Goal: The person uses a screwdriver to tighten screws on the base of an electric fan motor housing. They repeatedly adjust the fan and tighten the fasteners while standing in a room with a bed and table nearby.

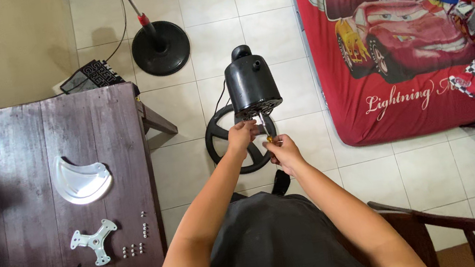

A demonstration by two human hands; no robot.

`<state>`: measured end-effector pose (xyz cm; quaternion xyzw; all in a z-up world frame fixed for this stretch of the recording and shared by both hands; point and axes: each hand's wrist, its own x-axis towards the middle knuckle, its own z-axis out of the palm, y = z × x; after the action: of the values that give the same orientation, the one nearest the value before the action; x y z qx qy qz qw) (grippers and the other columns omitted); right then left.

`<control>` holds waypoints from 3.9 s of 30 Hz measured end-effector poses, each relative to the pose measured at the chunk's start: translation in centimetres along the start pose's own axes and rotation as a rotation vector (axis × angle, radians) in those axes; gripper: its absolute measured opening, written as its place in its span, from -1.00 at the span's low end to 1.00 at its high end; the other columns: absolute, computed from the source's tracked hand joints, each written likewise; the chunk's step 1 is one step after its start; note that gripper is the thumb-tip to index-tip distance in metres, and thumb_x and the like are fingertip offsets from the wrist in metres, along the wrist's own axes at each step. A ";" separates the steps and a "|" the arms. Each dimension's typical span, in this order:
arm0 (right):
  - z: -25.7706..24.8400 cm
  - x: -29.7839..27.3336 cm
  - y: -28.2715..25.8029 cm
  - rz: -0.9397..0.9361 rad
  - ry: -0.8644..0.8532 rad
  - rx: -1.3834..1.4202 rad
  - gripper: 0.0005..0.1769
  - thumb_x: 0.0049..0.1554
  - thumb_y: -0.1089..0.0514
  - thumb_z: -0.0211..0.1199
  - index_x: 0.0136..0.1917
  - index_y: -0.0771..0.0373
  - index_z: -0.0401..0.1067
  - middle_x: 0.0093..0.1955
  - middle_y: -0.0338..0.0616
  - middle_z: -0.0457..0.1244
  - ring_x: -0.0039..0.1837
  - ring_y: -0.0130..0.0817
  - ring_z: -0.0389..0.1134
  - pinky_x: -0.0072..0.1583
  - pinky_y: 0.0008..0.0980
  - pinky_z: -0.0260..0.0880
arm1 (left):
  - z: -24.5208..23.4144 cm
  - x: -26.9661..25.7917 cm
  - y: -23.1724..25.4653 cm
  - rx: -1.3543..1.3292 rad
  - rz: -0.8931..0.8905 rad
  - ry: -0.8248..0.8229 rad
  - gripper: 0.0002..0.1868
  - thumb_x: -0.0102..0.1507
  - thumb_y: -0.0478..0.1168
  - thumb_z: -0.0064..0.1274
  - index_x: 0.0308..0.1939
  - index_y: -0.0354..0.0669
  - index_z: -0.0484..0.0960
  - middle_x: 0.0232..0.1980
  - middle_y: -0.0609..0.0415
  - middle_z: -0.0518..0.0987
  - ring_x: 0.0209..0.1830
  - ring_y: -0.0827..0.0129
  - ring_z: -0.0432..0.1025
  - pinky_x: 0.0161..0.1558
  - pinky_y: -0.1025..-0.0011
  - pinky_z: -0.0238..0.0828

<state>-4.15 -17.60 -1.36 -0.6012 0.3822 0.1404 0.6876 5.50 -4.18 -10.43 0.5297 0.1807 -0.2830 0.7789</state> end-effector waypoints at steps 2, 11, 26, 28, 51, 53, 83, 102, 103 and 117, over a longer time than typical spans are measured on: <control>-0.2 -0.1 0.2 -0.037 -0.033 0.020 -0.66 0.09 0.25 0.40 0.02 0.27 0.27 -0.24 -0.23 0.21 -0.36 -0.43 0.17 -0.34 -0.41 0.22 | 0.2 -1.1 0.4 0.156 0.096 0.088 -0.78 0.34 -0.33 -0.01 -0.03 -0.42 0.62 -0.29 -0.02 0.58 -0.37 0.36 0.45 -0.34 0.44 0.35; -0.5 -0.2 0.6 0.043 -0.100 0.188 -0.80 0.27 0.09 0.11 0.04 0.25 0.42 -0.16 -0.17 0.33 -0.26 -0.49 0.27 -0.26 -0.44 0.29 | 0.7 -6.2 5.9 0.664 0.549 0.294 -0.79 0.24 -0.24 0.05 -0.18 -0.35 0.64 -0.36 -0.09 0.65 -0.39 0.25 0.56 -0.27 0.30 0.48; -0.4 -0.7 0.7 0.014 -0.066 0.271 -0.78 0.23 0.18 0.20 0.09 0.34 0.33 -0.13 -0.13 0.35 -0.23 -0.43 0.35 -0.26 -0.49 0.32 | 5.1 -7.8 5.7 0.570 0.297 0.068 -0.65 0.23 -0.02 0.25 -0.23 -0.31 0.79 -0.47 0.05 0.67 -0.56 0.54 0.40 -0.47 0.46 0.33; -0.4 -0.8 0.7 0.034 -0.089 0.307 -0.76 0.29 0.12 0.13 0.09 0.35 0.35 -0.13 -0.12 0.35 -0.24 -0.45 0.32 -0.26 -0.48 0.31 | 5.2 -7.9 5.5 0.576 0.293 0.101 -0.66 0.21 -0.03 0.26 -0.23 -0.30 0.79 -0.47 0.06 0.66 -0.57 0.54 0.41 -0.47 0.46 0.34; -0.1 -0.8 0.7 0.033 -0.058 0.408 -0.67 0.30 0.01 0.03 0.01 0.34 0.39 -0.22 -0.18 0.29 -0.38 -0.52 0.10 -0.36 -0.49 0.12 | 1.9 -10.6 11.7 1.761 0.416 -0.333 0.07 0.24 -0.41 -0.15 0.59 0.73 -0.27 -0.31 -0.17 0.67 -0.37 0.00 0.59 -0.32 0.06 0.51; 0.0 -0.4 1.5 -0.017 -0.008 0.410 -0.79 0.28 0.08 0.17 0.01 0.28 0.31 -0.25 -0.24 0.20 -0.39 -0.51 0.05 -0.38 -0.47 0.04 | 1.7 -10.6 12.1 1.770 0.397 -0.363 0.07 0.23 -0.41 -0.15 0.59 0.73 -0.28 -0.30 -0.19 0.65 -0.37 -0.02 0.59 -0.33 0.05 0.51; 2.2 -1.5 2.7 -0.079 0.070 0.327 -0.70 0.31 0.00 0.04 0.03 0.26 0.45 -0.21 -0.23 0.32 -0.34 -0.57 0.16 -0.34 -0.52 0.16 | 1.3 -4.2 22.6 1.452 0.716 -0.330 0.74 -0.39 0.09 0.60 0.61 -0.10 -0.33 0.62 -0.51 -0.15 0.53 -0.29 0.07 0.37 0.06 0.24; 3.1 -1.3 2.6 -0.085 0.096 0.354 -0.62 0.29 -0.02 0.06 0.03 0.36 0.47 -0.25 -0.18 0.31 -0.35 -0.55 0.13 -0.34 -0.53 0.16 | 2.0 -2.8 23.1 1.539 0.773 -0.336 0.74 -0.40 0.16 0.58 0.59 -0.24 -0.29 0.50 -0.36 0.08 0.51 -0.22 0.05 0.46 0.12 0.14; 3.5 -1.2 2.7 -0.115 0.155 0.309 -0.69 0.28 0.02 0.12 0.05 0.34 0.41 -0.23 -0.20 0.28 -0.34 -0.54 0.14 -0.34 -0.51 0.16 | 2.0 -2.8 23.1 1.538 0.778 -0.337 0.74 -0.40 0.16 0.57 0.60 -0.24 -0.29 0.50 -0.36 0.08 0.51 -0.23 0.06 0.46 0.12 0.14; 2.5 0.4 4.8 -0.050 0.193 0.292 -0.71 0.32 0.05 0.12 -0.05 0.32 0.50 -0.26 -0.31 0.35 -0.33 -0.60 0.13 -0.33 -0.52 0.13 | 1.9 -3.7 22.4 1.503 0.763 -0.297 0.71 -0.37 0.16 0.56 0.60 -0.20 -0.30 0.50 -0.38 0.08 0.52 -0.24 0.06 0.42 0.10 0.21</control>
<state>-6.08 -14.22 -5.11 -0.5151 0.4477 0.0078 0.7309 16.76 1.25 8.63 0.8875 -0.3497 -0.1126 0.2782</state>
